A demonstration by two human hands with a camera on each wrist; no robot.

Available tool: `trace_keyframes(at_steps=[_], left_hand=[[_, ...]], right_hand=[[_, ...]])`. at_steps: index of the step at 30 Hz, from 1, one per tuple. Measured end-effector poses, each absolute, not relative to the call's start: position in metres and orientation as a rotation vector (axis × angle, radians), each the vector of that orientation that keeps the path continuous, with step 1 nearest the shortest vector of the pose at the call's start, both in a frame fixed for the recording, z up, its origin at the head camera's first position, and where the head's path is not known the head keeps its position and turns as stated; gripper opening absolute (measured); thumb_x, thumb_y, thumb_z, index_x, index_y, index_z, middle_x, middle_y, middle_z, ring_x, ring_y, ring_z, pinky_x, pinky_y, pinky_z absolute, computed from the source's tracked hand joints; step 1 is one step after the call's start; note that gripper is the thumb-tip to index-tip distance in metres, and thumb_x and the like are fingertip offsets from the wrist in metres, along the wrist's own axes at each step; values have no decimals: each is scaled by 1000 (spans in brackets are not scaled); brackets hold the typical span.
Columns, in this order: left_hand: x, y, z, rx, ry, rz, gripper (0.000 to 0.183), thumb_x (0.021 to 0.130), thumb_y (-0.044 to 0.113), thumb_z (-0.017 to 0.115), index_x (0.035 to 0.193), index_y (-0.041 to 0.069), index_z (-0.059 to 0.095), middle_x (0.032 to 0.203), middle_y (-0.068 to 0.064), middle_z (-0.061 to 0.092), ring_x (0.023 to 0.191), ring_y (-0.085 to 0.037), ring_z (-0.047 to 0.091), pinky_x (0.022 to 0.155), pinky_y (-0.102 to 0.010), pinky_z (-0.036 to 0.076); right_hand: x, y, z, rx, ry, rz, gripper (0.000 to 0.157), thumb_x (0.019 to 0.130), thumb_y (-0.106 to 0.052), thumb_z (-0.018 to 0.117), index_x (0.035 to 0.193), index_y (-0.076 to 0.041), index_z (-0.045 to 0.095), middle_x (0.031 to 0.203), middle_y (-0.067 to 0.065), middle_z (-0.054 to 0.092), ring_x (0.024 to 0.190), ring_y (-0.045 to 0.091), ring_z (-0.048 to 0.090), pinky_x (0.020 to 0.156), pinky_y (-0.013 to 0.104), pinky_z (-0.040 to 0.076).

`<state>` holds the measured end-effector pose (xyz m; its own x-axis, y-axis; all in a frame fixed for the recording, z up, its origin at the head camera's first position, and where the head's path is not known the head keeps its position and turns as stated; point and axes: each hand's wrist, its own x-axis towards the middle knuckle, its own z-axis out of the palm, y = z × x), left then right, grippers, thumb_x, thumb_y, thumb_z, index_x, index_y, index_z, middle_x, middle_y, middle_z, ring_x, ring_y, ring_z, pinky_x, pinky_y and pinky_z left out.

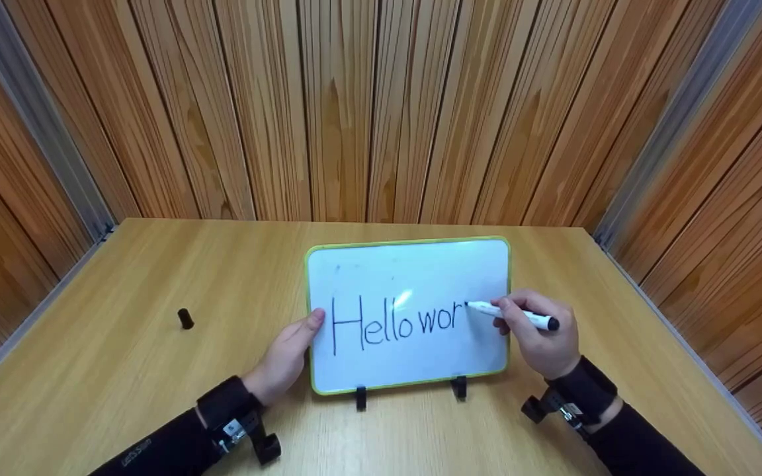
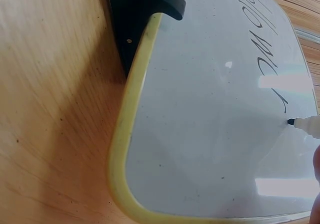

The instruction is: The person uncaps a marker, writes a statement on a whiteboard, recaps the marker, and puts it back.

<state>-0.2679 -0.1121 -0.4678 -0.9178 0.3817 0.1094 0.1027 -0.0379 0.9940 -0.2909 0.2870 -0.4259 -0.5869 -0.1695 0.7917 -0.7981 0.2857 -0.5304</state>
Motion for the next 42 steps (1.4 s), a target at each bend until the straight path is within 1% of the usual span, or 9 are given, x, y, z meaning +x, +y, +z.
trace_keyframes(at_steps=[5,12,22,35,42], left_hand=[[-267,-113,-467,514,2025,2060,69,123,50,28,157,-4,54,138,-18,75,132,-25,69,117,-31,45],[-267,-113,-468,530,2004,2064,69,123,48,28,157,-7,53,136,-19,76,128,-25,72,111,-31,51],[-266,-114,-467,538,2022,2049,69,123,49,27,158,-5,54,137,-18,76,130,-24,72,113,-28,48],[-268,-113,-467,531,2026,2054,68,123,48,28,156,-5,56,135,-18,77,129,-25,72,113,-28,48],[-268,-111,-468,534,2016,2068,68,124,47,28,153,-8,57,133,-20,77,127,-25,72,111,-30,50]], right_hand=[[-291,287,-426,865,-1943,1314,26,95,19,63,90,0,80,72,7,74,59,14,67,61,20,58],[-291,285,-426,865,-1936,1348,26,94,19,63,90,0,80,71,7,74,58,14,67,60,21,58],[-290,286,-427,872,-1896,1365,25,94,20,61,93,4,80,74,11,74,62,13,68,62,20,59],[-290,286,-426,859,-1938,1327,26,95,18,63,91,0,81,72,7,73,59,15,66,62,20,58],[-289,285,-426,868,-1955,1320,26,94,18,64,89,-1,80,69,8,71,55,17,64,58,21,57]])
